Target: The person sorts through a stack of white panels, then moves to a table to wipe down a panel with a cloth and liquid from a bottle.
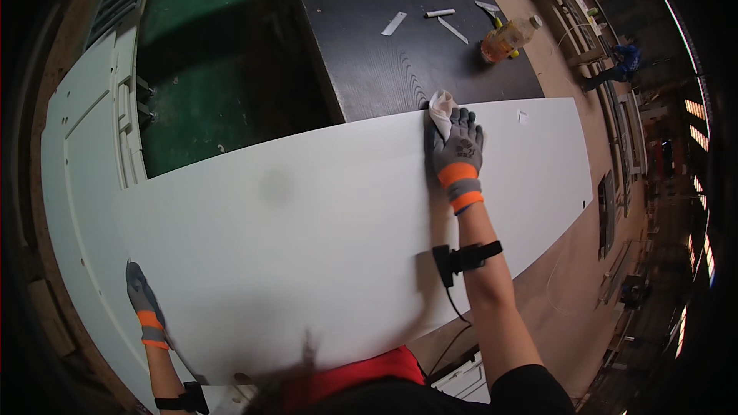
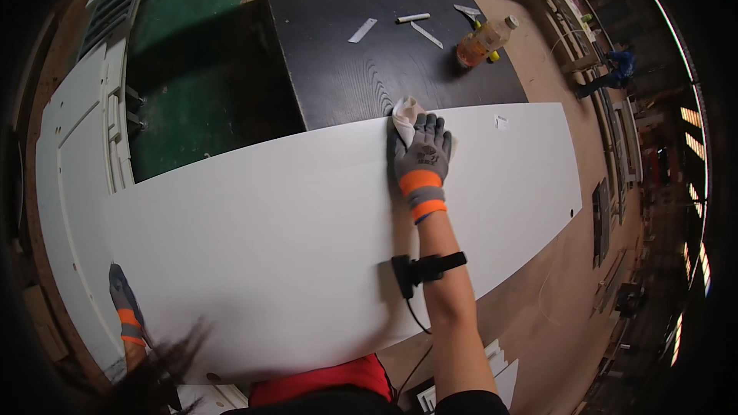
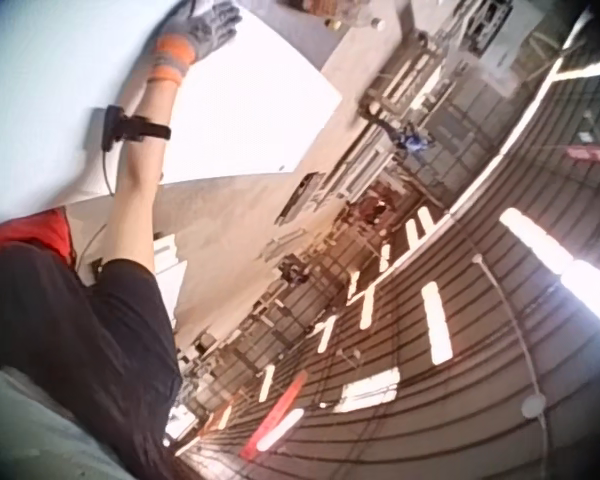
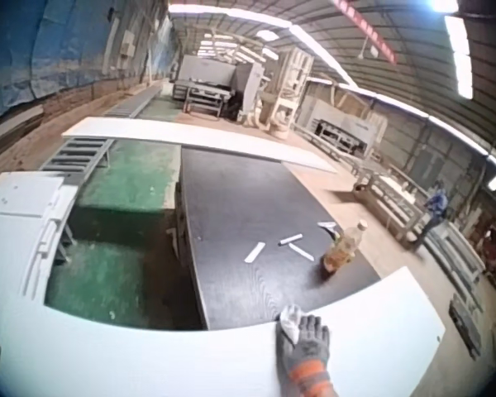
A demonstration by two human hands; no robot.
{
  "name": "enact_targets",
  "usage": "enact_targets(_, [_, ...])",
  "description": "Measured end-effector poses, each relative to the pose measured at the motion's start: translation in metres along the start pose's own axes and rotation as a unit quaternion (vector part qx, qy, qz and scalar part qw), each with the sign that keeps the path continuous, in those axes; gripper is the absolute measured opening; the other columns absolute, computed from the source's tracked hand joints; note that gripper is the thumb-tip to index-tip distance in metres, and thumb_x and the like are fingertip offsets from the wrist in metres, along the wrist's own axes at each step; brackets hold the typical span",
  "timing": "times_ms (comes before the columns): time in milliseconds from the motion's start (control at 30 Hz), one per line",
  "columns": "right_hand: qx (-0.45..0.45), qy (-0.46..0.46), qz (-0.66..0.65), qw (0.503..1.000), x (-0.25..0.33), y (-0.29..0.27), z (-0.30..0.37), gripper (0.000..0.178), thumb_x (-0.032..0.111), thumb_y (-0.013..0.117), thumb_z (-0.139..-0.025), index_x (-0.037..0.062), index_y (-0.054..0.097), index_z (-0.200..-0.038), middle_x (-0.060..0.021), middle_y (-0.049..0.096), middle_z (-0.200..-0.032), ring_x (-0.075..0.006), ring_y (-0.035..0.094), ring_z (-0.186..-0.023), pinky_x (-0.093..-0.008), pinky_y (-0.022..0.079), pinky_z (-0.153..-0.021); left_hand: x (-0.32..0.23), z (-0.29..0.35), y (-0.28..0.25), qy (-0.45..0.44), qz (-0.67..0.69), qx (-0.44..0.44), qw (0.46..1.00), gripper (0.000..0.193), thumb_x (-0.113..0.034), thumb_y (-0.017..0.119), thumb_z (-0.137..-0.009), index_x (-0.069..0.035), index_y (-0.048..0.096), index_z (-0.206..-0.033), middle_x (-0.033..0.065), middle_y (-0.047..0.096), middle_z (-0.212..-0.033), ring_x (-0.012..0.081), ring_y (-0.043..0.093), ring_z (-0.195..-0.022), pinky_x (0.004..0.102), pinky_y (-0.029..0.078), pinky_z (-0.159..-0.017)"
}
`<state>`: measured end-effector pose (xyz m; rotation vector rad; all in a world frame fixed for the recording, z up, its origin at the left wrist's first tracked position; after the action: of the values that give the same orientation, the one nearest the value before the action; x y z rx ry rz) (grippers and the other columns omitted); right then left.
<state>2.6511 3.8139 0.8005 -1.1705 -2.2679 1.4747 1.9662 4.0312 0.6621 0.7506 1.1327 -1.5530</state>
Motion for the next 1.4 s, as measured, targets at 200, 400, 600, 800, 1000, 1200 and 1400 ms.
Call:
enact_targets(200, [0.087,-0.074,-0.451,0.885,0.290,-0.074,0.047,0.073,0.036,0.062,-0.080,-0.0104,0.036,-0.130,-0.0309,0.035,-0.136,-0.0423,0.031,-0.130,-0.0467,0.020,-0.112,-0.019,0.019,-0.007,-0.021,-0.036,-0.029,0.999,0.062,-0.042,0.043,-0.096,-0.001,0.032,-0.140,0.0107,0.034,-0.144,0.0205,0.032,-0.132,0.0310,0.022,-0.110])
enact_targets(400, [0.186,-0.281,-0.545,0.768,0.542,-0.150,0.074,0.066,0.041,0.053,-0.083,-0.0046,0.043,-0.130,-0.0224,0.037,-0.140,-0.0370,0.023,-0.136,-0.0435,0.010,-0.114,-0.030,0.035,0.014,-0.090,-0.054,0.033,0.994,0.048,-0.032,0.046,-0.097,-0.003,0.043,-0.134,0.0030,0.049,-0.109,0.0116,0.046,-0.094,0.0245,0.039,-0.084])
enact_targets(600, [0.097,-0.230,-0.575,0.779,0.445,-0.128,0.089,0.066,0.036,0.069,-0.076,-0.0028,0.048,-0.124,-0.0246,0.042,-0.135,-0.0402,0.037,-0.127,-0.0446,0.026,-0.110,0.043,0.155,-0.052,-0.055,-0.030,0.036,0.997,0.043,-0.019,0.045,-0.096,-0.010,0.041,-0.138,-0.0063,0.037,-0.064,0.0039,0.032,-0.054,0.0200,0.032,-0.049])
enact_targets(800, [0.143,-0.041,-0.247,0.958,0.152,-0.066,0.018,0.043,0.034,0.040,-0.096,0.0038,0.049,-0.125,-0.0201,0.054,-0.116,-0.0355,0.051,-0.106,-0.0425,0.040,-0.093,0.051,0.229,-0.081,-0.027,0.083,0.051,0.995,0.065,0.009,0.042,-0.075,-0.001,0.036,-0.138,-0.0064,0.031,-0.062,0.0037,0.029,-0.055,0.0181,0.023,-0.050])
enact_targets(1000, [0.109,-0.154,-0.361,0.913,0.280,-0.113,0.057,0.054,0.033,0.052,-0.087,-0.0019,0.046,-0.128,-0.0224,0.048,-0.129,-0.0370,0.043,-0.122,-0.0461,0.031,-0.104,0.048,0.233,-0.075,0.018,0.044,-0.009,0.999,0.068,0.011,0.043,-0.068,0.004,0.037,-0.136,-0.0068,0.028,-0.063,0.0031,0.025,-0.055,0.0190,0.019,-0.050])
enact_targets(1200, [0.072,-0.459,-0.373,0.803,0.524,-0.192,0.072,0.058,0.032,0.055,-0.083,-0.0019,0.045,-0.129,-0.0214,0.045,-0.133,-0.0354,0.037,-0.128,-0.0448,0.023,-0.110,0.053,0.231,-0.063,0.011,0.278,-0.043,0.960,0.059,0.003,0.048,-0.076,0.008,0.037,-0.134,-0.0070,0.027,-0.062,0.0028,0.025,-0.053,0.0186,0.019,-0.051])
enact_targets(1400, [0.303,-0.589,-0.485,0.571,0.504,-0.281,0.268,0.068,0.019,0.068,-0.071,0.0024,0.043,-0.132,-0.0187,0.042,-0.135,-0.0339,0.038,-0.127,-0.0493,0.019,-0.110,0.204,0.290,-0.102,-0.124,0.477,-0.234,0.838,0.042,-0.024,0.045,-0.097,0.003,0.043,-0.129,0.0075,0.048,-0.125,0.0146,0.050,-0.108,0.0279,0.040,-0.096])
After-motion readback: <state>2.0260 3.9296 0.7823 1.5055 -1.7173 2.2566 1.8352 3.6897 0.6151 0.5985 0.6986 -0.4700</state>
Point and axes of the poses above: each hand's wrist, its own z-axis away from the middle knuckle, its own y-axis out of the palm, x = y × z, the point moved 7 cm from there along -z, towards the middle knuckle
